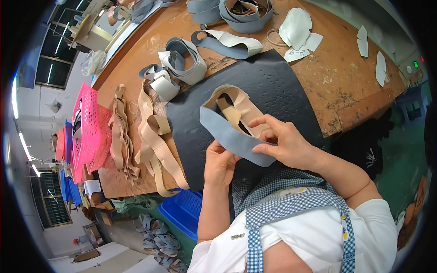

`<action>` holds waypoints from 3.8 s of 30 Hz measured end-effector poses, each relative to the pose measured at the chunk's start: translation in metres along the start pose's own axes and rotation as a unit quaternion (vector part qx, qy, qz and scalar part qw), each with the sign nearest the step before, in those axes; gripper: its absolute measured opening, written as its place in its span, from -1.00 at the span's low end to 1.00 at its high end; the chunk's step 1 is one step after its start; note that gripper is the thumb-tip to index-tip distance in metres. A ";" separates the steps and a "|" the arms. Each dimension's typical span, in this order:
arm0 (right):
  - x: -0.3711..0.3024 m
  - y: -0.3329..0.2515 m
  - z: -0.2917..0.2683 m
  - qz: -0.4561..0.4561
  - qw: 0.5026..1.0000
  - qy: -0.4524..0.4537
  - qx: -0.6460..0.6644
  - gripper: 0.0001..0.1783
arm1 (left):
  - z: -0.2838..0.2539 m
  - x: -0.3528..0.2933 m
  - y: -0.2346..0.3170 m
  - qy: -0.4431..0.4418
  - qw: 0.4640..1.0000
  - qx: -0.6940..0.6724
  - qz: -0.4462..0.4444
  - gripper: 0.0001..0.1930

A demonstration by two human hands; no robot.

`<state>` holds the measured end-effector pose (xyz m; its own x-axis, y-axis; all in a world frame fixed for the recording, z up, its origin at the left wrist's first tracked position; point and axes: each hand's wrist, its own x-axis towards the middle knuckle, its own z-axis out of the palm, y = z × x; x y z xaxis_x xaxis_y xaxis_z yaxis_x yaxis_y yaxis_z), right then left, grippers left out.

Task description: Assembling and reinforcing shoe upper components at a manufacturing workbench.

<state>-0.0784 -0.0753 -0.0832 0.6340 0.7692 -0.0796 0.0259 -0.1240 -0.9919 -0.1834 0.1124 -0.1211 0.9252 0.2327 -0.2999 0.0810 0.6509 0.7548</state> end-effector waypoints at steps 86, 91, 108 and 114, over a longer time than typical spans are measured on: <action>0.024 -0.003 0.012 0.025 0.998 0.031 -0.059 -0.84 | 0.000 -0.005 0.016 0.118 0.988 0.092 0.032 -0.81; 0.025 0.003 0.014 0.024 0.998 0.032 -0.043 -0.84 | -0.004 -0.004 0.015 0.131 0.987 0.077 0.042 -0.87; 0.026 0.000 0.017 0.058 0.998 0.004 0.003 -0.84 | -0.003 -0.006 0.008 0.141 0.988 0.034 0.055 -0.95; 0.035 0.005 0.014 0.073 0.997 0.001 -0.009 -0.84 | -0.002 -0.006 0.003 0.152 0.984 0.061 0.069 -0.96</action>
<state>-0.0675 -0.0403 -0.0922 0.6335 0.7410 -0.2228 -0.0528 -0.2459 -0.9678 -0.1890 0.1145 -0.1177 0.7783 0.5304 -0.3359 0.0228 0.5107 0.8594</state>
